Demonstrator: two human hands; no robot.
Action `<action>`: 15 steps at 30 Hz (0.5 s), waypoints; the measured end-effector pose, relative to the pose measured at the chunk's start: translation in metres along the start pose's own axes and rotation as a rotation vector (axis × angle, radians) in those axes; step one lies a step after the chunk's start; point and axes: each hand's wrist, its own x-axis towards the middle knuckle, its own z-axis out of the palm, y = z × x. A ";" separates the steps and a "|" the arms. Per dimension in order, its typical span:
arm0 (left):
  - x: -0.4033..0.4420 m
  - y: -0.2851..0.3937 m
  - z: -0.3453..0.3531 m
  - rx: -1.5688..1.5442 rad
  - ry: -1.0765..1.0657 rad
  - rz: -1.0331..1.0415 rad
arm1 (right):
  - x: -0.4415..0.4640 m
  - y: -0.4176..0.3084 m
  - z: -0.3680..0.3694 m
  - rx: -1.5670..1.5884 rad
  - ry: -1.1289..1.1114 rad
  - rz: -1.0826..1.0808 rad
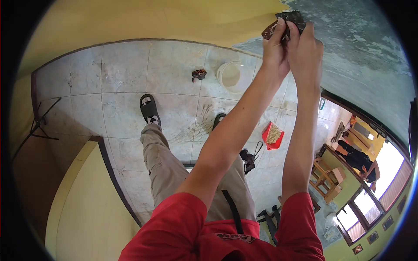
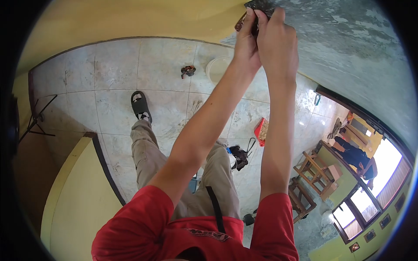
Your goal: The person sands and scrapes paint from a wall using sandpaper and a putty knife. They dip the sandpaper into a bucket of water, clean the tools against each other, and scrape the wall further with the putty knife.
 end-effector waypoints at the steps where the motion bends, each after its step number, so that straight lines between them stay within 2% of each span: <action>1: 0.001 -0.004 0.002 -0.003 -0.003 -0.002 | 0.001 -0.010 -0.006 -0.128 -0.006 0.033; 2: -0.002 -0.008 0.002 -0.047 -0.036 -0.013 | -0.001 -0.015 -0.009 -0.258 -0.018 0.072; 4: -0.006 -0.010 0.003 -0.087 -0.069 -0.030 | -0.003 -0.012 -0.006 -0.264 -0.022 0.083; 6: -0.005 0.005 -0.002 0.039 -0.025 0.037 | -0.002 -0.014 -0.001 -0.103 -0.036 0.061; 8: -0.020 0.039 0.005 0.114 -0.029 -0.055 | -0.007 -0.019 0.009 -0.159 -0.006 -0.006; 9: -0.024 0.057 -0.005 0.265 -0.056 -0.030 | -0.013 -0.027 0.007 0.075 -0.113 0.014; 11: -0.050 0.086 -0.005 0.510 0.140 0.048 | -0.034 -0.028 0.009 0.498 -0.289 0.054; 12: -0.066 0.100 -0.007 0.568 0.155 0.036 | -0.051 -0.022 0.019 0.688 -0.355 0.071; 13: -0.083 0.126 -0.014 0.613 0.068 -0.143 | -0.072 -0.019 0.028 0.798 -0.425 0.150; 15: -0.107 0.135 -0.018 0.639 0.320 -0.028 | -0.110 -0.015 0.047 0.933 -0.567 0.256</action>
